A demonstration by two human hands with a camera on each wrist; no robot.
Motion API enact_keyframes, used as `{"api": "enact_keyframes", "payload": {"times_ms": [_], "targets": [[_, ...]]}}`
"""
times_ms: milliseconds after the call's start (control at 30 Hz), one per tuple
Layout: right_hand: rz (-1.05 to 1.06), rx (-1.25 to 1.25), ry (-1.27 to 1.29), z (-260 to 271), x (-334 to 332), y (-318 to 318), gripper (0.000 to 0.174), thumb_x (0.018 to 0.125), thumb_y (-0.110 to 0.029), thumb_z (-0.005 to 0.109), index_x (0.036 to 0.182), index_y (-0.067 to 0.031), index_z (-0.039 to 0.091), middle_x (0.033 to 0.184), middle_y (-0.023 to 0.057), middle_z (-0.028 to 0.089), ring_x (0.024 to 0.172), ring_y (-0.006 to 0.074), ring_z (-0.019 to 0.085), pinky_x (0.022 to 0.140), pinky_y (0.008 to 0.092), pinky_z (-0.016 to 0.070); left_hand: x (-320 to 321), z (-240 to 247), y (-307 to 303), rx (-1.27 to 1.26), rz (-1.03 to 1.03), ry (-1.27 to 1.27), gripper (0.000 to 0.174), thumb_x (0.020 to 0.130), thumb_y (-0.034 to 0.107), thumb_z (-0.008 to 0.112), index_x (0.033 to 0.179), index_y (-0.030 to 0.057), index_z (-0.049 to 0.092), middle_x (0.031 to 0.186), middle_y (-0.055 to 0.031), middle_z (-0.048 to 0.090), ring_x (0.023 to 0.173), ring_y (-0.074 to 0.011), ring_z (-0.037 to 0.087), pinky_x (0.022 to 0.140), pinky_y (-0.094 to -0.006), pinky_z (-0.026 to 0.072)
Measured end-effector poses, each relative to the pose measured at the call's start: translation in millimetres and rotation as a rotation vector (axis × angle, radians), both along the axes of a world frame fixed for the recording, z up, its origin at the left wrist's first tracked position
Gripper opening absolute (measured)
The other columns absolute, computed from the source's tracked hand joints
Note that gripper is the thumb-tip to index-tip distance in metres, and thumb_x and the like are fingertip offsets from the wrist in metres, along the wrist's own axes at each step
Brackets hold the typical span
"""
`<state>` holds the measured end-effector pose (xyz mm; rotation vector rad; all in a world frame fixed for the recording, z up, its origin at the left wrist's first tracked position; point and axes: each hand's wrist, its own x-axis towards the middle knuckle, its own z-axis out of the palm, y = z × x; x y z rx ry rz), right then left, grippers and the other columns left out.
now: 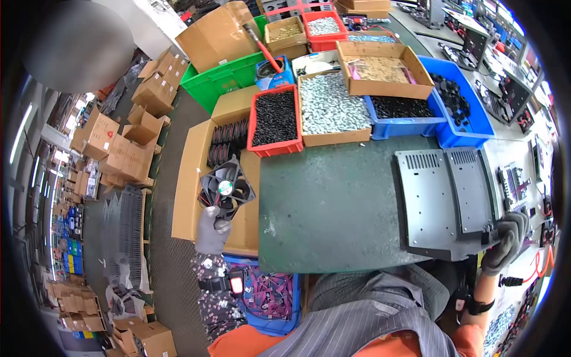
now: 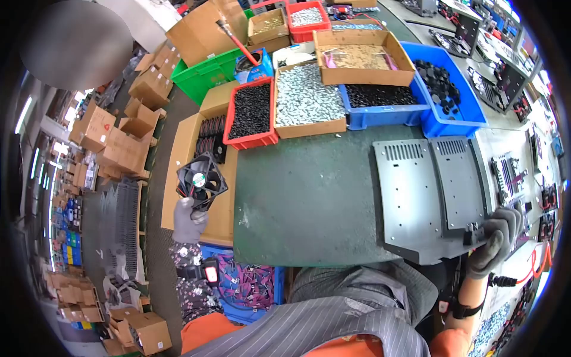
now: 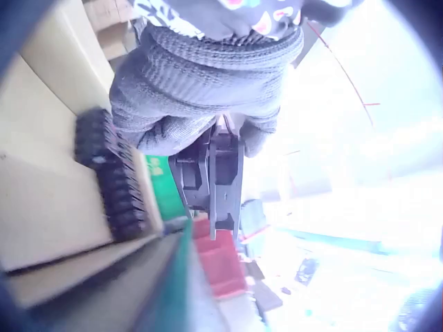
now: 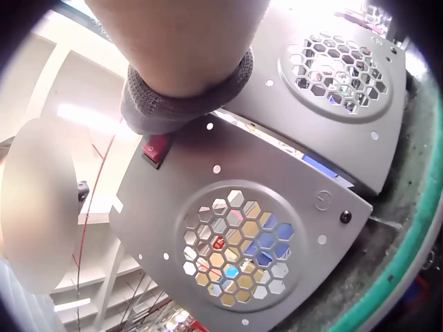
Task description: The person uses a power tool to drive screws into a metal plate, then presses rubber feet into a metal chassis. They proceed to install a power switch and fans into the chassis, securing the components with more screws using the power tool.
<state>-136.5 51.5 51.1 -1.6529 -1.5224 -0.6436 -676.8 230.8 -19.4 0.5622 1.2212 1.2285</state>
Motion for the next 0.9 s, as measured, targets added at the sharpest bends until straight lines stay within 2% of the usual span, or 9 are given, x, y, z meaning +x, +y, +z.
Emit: {"api": "enact_keyframes", "payload": {"times_ms": [100, 233, 267, 333, 433, 533, 700, 833, 900], "targets": [[-0.011, -0.027, 0.045, 4.5, -5.9, -1.0, 0.04, 0.085, -0.032, 0.037, 0.068, 0.0002, 0.053, 0.075, 0.0151, 0.051, 0.081, 0.0306, 0.05, 0.087, 0.0447, 0.0367, 45.4, 25.9, -7.5, 0.067, -0.206, -0.031, 0.013, 0.082, 0.018, 0.055, 0.084, 0.0056, 0.058, 0.06, 0.0013, 0.047, 0.042, -0.0045, 0.032, 0.038, -0.0207, 0.0251], [0.068, 0.159, 0.17, 7.1, -12.9, -12.8, 0.027, 0.079, -0.02, 0.053, 0.096, 0.0004, 0.056, 0.1, 0.0187, 0.056, 0.099, 0.0336, 0.052, 0.095, 0.0449, 0.0373, 157.8, 40.0, -7.5, 0.109, -0.755, 0.089, 0.017, 0.085, 0.018, 0.053, 0.082, 0.0012, 0.056, 0.06, 0.0021, 0.041, 0.045, -0.0044, 0.033, 0.044, -0.0199, 0.028], [0.077, 0.147, 0.179, 3.4, -9.2, -24.3, 0.034, 0.081, -0.022, 0.056, 0.107, 0.0, 0.052, 0.112, 0.0191, 0.053, 0.108, 0.0335, 0.05, 0.097, 0.0451, 0.036, 189.9, 39.2, -6.4, 0.073, -0.829, 0.031, 0.018, 0.086, 0.021, 0.053, 0.081, 0.004, 0.055, 0.06, 0.0029, 0.039, 0.046, -0.0042, 0.032, 0.044, -0.0199, 0.0271], [0.025, 0.223, 0.244, -5.4, -0.3, -42.0, 0.038, 0.083, -0.027, 0.057, 0.109, -0.0003, 0.051, 0.115, 0.0189, 0.051, 0.111, 0.0311, 0.048, 0.098, 0.0438, 0.0352, 253.8, 37.8, -5.1, -0.007, -0.978, -0.074, 0.019, 0.088, 0.027, 0.052, 0.08, 0.0095, 0.053, 0.061, 0.0046, 0.036, 0.046, -0.0036, 0.03, 0.043, -0.02, 0.0251], [-0.058, 0.243, 0.302, -9.8, 21.0, -81.6, 0.04, 0.085, -0.026, 0.057, 0.113, 0.0014, 0.049, 0.119, 0.0184, 0.048, 0.115, 0.0291, 0.045, 0.102, 0.0409, 0.0302, 334.1, 43.7, -8.4, -0.265, -0.964, -0.143, 0.019, 0.086, 0.029, 0.06, 0.08, 0.0138, 0.05, 0.063, 0.0037, 0.044, 0.043, -0.0048, 0.031, 0.041, -0.0203, 0.0271], [-0.23, 0.318, 0.332, -20.1, 42.4, -129.6, 0.04, 0.087, -0.023, 0.054, 0.116, 0.0039, 0.048, 0.122, 0.0186, 0.048, 0.117, 0.0276, 0.044, 0.103, 0.0395, 0.0287, 381.0, 28.2, -10.3, -0.237, -1.042, -0.126, 0.022, 0.087, 0.032, 0.06, 0.079, 0.0136, 0.051, 0.061, 0.0034, 0.044, 0.04, -0.0049, 0.029, 0.037, -0.0209, 0.0238], [-0.548, 0.346, 0.473, -49.7, 67.4, -200.0, 0.041, 0.094, -0.021, 0.041, 0.126, 0.0045, 0.045, 0.126, 0.0163, 0.049, 0.116, 0.0236, 0.046, 0.1, 0.0364, 0.0338, 392.6, 17.9, -10.2, -0.325, -1.113, -0.003, 0.02, 0.092, 0.031, 0.051, 0.091, 0.0108, 0.055, 0.072, 0.0007, 0.054, 0.045, -0.0069, 0.033, 0.038, -0.0207, 0.0256], [-0.484, 0.316, 0.853, -89.7, 85.0, -221.3, 0.041, 0.096, -0.021, 0.037, 0.126, 0.0049, 0.046, 0.119, 0.0136, 0.054, 0.112, 0.0202, 0.05, 0.096, 0.0335, 0.0378, 359.8, 31.9, 0.6, -0.269, -1.38, 0.06, 0.02, 0.093, 0.028, 0.047, 0.098, 0.011, 0.056, 0.071, 0.0037, 0.051, 0.048, -0.0033, 0.034, 0.041, -0.0182, 0.0278], [-0.243, 0.38, 1.16, -112.3, 91.0, -220.6, 0.041, 0.099, -0.025, 0.033, 0.126, 0.0027, 0.047, 0.117, 0.0107, 0.055, 0.106, 0.0166, 0.054, 0.094, 0.0304, 0.0397, 345.0, 39.0, 4.1, -0.055, -1.442, 0.471, 0.024, 0.092, 0.027, 0.049, 0.107, 0.0097, 0.057, 0.074, 0.0036, 0.052, 0.052, -0.0022, 0.036, 0.044, -0.0163, 0.0305]]}}
